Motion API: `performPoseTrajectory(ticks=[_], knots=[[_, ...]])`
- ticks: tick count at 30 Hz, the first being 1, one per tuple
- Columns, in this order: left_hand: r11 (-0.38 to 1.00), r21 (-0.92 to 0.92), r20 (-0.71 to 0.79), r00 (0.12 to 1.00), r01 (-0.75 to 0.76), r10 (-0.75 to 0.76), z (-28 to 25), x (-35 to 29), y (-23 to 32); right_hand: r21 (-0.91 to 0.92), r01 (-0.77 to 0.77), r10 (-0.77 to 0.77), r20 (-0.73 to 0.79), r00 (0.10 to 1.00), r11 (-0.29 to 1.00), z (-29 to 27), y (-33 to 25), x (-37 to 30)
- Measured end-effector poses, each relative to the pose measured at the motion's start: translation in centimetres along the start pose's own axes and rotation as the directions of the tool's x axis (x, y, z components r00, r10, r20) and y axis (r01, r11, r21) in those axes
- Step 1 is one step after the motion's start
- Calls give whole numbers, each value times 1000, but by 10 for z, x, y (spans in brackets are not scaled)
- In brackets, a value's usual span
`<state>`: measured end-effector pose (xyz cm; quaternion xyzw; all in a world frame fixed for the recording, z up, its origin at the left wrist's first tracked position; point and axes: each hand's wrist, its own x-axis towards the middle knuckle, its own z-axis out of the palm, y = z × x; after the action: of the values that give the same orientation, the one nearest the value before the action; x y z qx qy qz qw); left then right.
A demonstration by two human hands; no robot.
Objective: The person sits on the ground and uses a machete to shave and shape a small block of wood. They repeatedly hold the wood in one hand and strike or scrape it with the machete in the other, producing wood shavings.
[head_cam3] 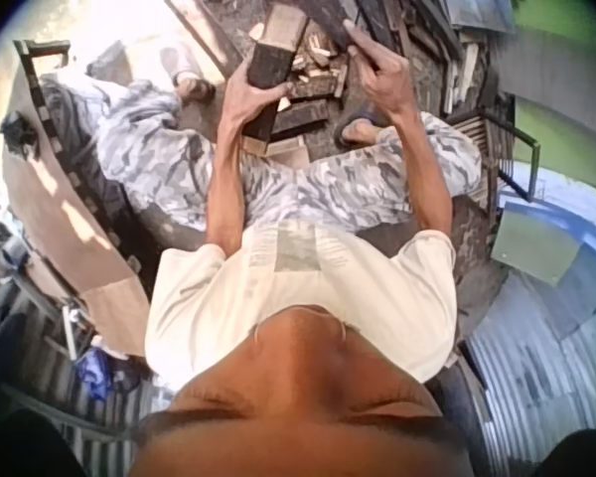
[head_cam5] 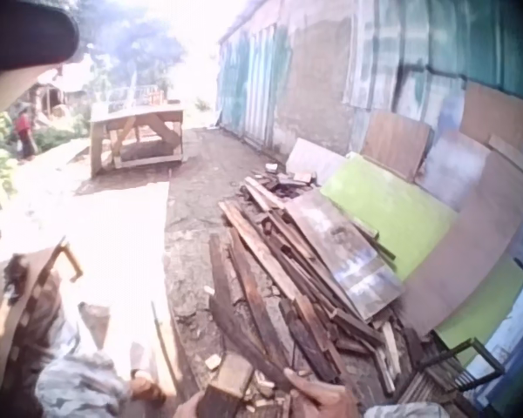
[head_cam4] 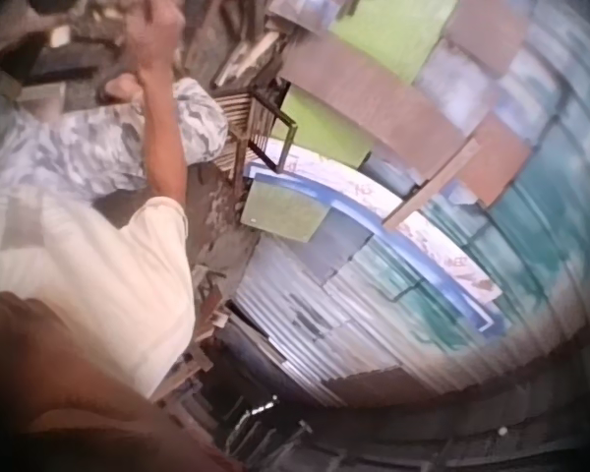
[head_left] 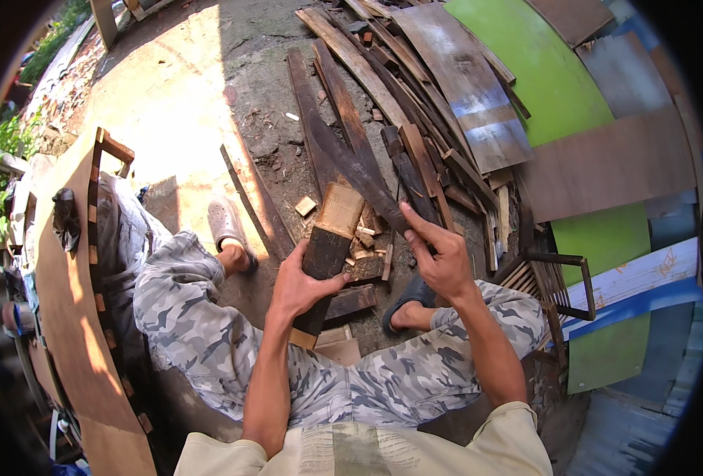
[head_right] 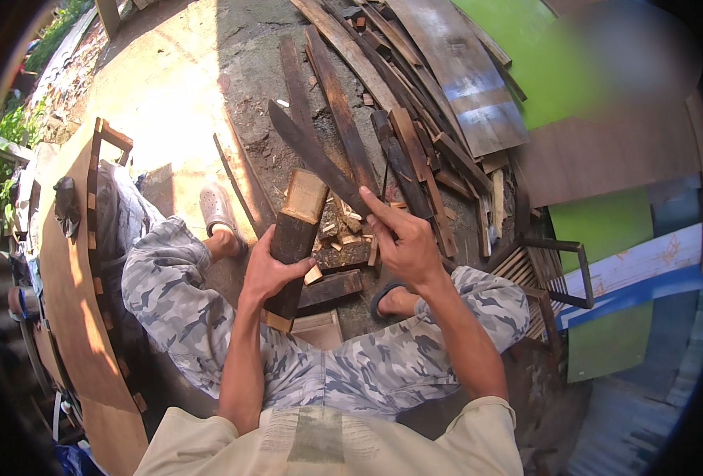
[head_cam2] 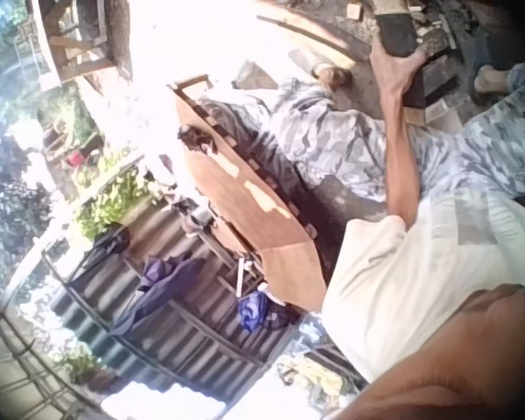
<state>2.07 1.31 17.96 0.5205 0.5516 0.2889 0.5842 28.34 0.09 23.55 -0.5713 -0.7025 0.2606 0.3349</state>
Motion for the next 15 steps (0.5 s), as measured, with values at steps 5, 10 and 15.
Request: performPoseTrajectory(ticks=[5, 10, 15], knots=[[996, 72, -36, 998, -58, 61, -1, 3, 2, -74, -21, 34, 190, 981, 997, 7, -1, -6], [1000, 19, 16, 1000, 11, -12, -1, 2, 2, -13, 46, -46, 28, 999, 999, 4, 4, 4], [999, -3, -19, 999, -50, 49, 1, 1, 2, -53, 105, -101, 63, 993, 993, 17, 5, 0]])
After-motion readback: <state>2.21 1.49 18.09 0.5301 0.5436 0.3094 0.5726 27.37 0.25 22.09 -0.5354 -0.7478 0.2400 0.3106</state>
